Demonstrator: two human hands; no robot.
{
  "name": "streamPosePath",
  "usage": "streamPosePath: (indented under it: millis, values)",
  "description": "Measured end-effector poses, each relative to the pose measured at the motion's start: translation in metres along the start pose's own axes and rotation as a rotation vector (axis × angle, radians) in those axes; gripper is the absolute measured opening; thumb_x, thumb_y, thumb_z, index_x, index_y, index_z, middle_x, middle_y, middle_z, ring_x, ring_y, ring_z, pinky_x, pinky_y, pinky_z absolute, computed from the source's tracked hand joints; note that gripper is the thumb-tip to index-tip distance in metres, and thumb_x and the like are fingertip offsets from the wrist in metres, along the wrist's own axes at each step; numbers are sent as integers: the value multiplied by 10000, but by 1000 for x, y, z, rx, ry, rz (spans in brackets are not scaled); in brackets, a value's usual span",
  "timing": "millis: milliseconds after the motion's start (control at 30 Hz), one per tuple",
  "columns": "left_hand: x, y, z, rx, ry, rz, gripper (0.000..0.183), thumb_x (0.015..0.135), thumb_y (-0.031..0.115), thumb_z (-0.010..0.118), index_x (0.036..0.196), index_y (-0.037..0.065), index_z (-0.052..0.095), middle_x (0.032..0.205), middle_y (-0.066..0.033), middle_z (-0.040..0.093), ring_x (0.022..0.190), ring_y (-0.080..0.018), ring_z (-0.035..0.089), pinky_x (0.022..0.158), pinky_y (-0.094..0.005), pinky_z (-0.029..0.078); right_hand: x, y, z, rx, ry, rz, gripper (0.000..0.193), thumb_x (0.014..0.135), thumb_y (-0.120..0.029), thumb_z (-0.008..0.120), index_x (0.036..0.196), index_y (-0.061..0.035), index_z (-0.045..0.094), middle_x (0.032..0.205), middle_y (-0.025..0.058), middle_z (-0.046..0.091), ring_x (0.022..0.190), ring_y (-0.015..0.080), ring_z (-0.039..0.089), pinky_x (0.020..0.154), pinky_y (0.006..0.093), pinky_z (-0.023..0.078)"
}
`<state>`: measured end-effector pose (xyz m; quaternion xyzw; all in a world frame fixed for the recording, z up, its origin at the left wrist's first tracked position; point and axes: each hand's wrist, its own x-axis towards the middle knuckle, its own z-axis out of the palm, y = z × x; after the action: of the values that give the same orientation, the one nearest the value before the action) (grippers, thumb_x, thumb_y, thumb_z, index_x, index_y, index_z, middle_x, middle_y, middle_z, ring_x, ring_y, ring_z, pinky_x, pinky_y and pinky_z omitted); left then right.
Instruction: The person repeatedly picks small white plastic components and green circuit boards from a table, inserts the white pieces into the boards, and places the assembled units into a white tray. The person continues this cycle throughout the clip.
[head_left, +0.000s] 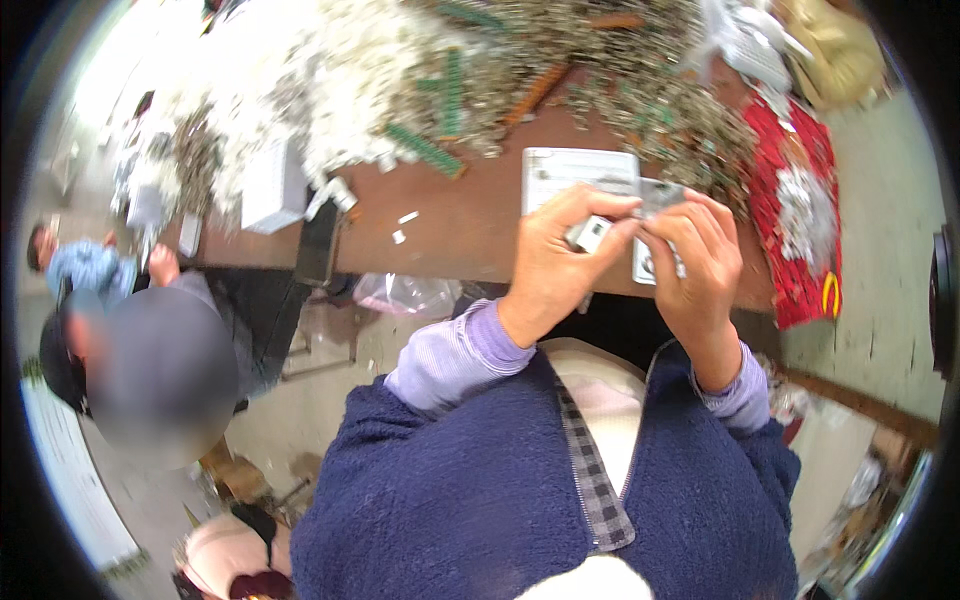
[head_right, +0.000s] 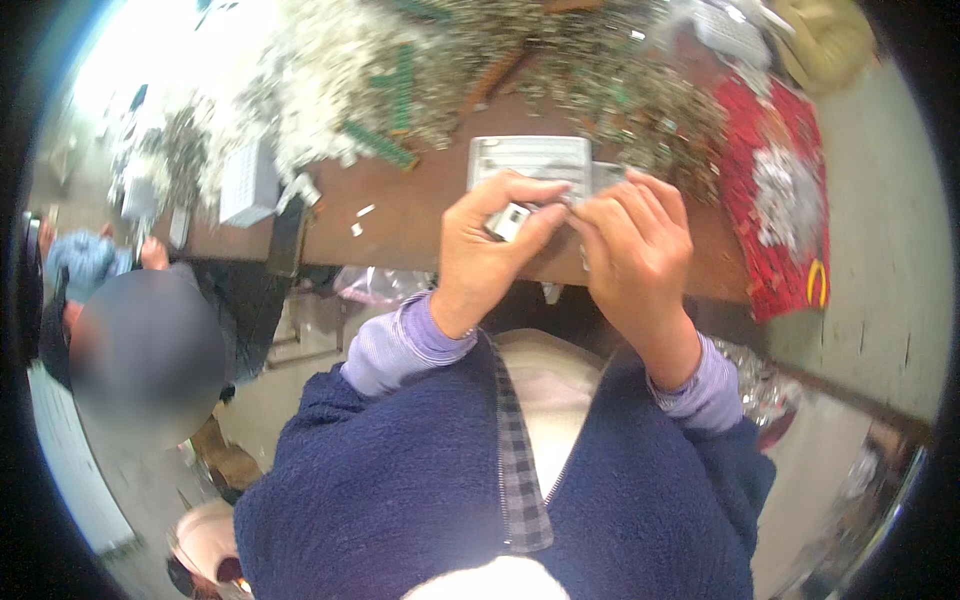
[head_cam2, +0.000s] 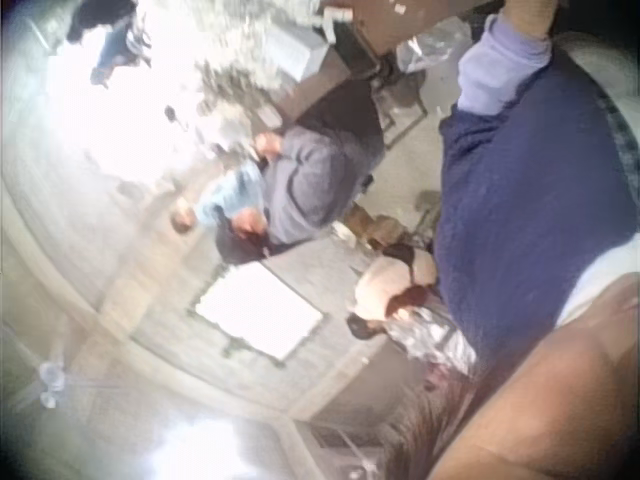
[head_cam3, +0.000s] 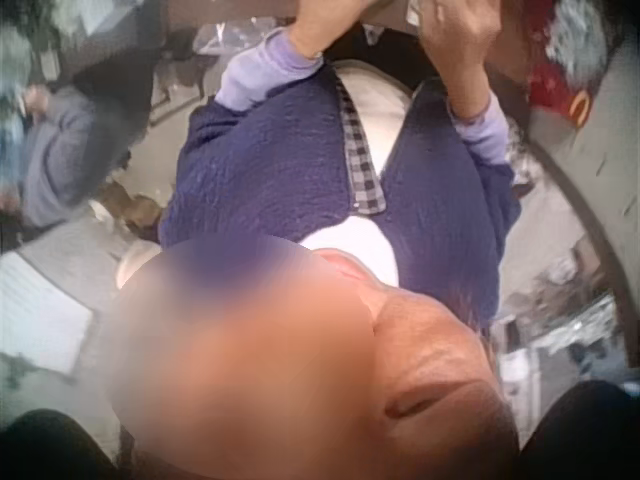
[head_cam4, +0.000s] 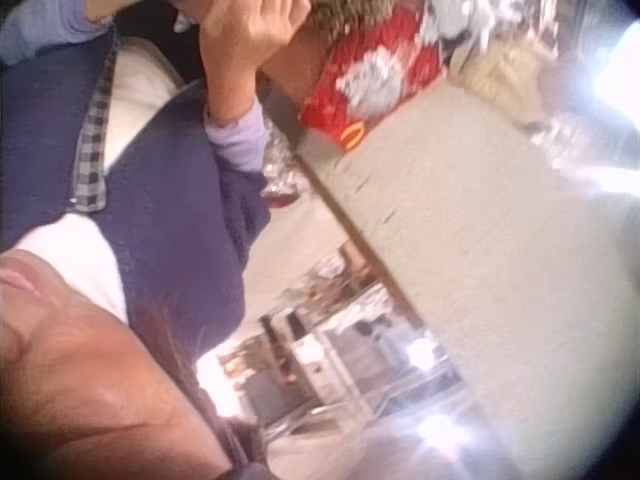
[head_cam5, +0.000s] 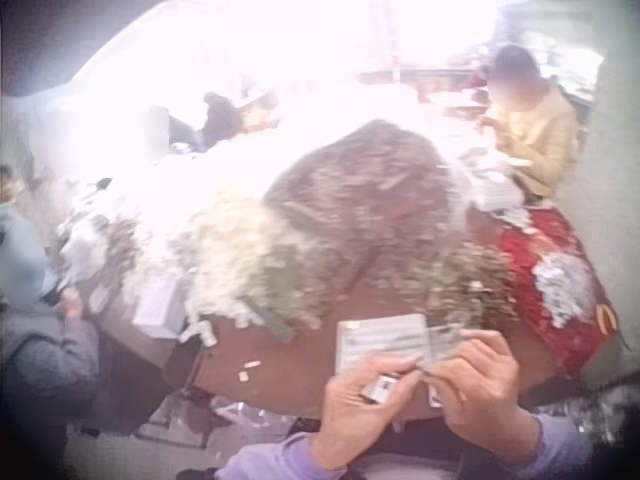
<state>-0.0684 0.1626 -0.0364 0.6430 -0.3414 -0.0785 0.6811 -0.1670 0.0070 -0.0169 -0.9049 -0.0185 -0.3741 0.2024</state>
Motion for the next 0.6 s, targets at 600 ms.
streamPosePath:
  millis: [600]
  values:
    - [23, -72, -223, 1349, 420, -303, 274, 936, 323, 779, 1088, 96, 766, 1076, -143, 744, 977, -359, 747, 812, -478, 592, 6, -18, 36, 352, -209, 76, 136, 891, 70, 717, 1004, -4, 697, 950, 139, 715, 948, 340, 701, 1026, 483, 524]
